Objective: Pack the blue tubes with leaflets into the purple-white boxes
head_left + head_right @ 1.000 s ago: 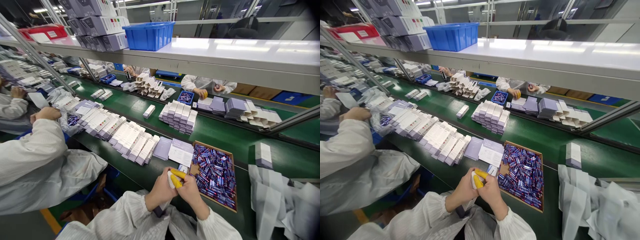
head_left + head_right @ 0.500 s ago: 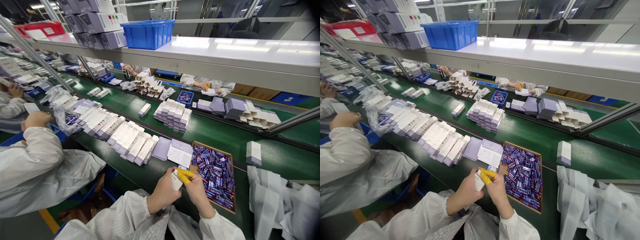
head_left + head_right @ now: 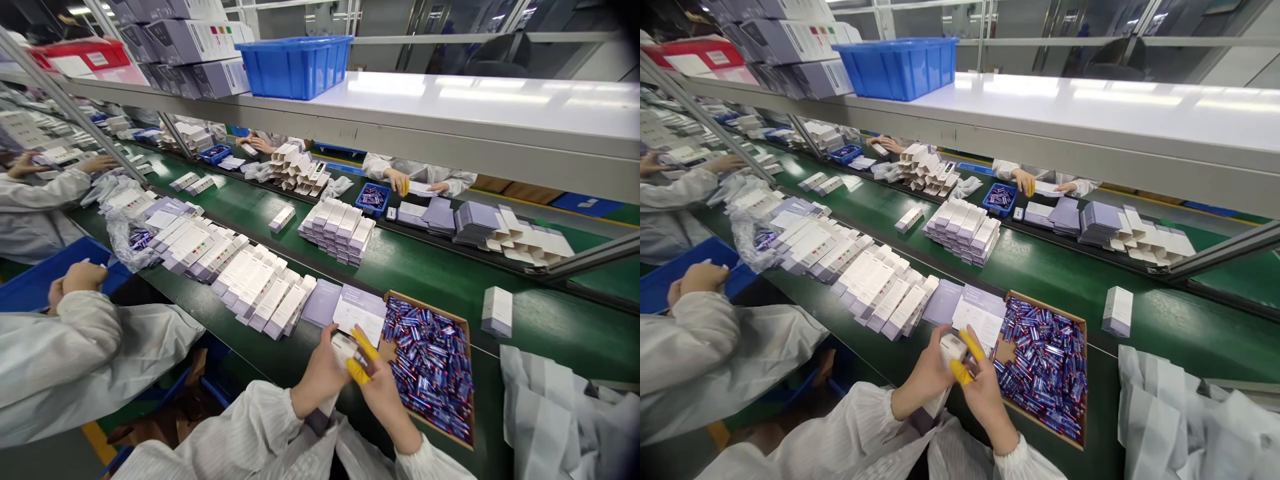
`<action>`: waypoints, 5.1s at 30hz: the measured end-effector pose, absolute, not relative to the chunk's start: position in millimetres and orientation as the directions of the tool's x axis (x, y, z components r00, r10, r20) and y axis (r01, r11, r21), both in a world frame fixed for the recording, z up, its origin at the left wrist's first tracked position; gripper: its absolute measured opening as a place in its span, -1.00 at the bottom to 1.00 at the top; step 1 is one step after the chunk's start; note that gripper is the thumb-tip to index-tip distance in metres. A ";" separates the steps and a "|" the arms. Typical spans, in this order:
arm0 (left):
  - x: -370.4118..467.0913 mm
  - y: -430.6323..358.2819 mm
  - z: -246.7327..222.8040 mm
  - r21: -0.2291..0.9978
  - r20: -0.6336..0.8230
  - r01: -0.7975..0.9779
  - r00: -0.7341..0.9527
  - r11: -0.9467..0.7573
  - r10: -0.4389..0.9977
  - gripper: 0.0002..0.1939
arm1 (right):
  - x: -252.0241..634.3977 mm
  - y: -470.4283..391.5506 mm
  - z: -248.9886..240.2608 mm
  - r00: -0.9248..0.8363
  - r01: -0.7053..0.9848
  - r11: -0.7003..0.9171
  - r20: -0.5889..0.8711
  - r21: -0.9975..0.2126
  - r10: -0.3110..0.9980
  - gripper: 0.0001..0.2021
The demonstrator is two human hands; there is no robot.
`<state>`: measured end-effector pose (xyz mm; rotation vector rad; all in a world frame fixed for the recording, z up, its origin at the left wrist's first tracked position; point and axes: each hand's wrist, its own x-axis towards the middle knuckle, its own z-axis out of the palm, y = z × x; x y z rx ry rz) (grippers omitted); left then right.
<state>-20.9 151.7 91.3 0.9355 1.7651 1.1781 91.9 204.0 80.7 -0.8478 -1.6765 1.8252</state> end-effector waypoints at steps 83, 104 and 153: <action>-80.7 146.9 64.0 0.806 -0.363 -0.548 -0.162 0.222 0.918 -0.61 | 69.0 179.1 45.5 -0.809 0.318 0.948 0.520 -0.002 0.273 -0.90; -120.4 132.9 58.8 0.717 -0.468 -0.681 -0.308 0.152 0.828 -0.64 | 98.1 199.2 -29.9 -0.737 0.670 0.742 0.133 0.021 0.662 -0.80; -58.2 142.8 66.9 0.715 -0.539 -0.600 -0.147 0.359 0.829 -0.58 | 157.8 311.7 1.4 -0.394 0.915 0.403 0.158 -0.028 0.906 -0.82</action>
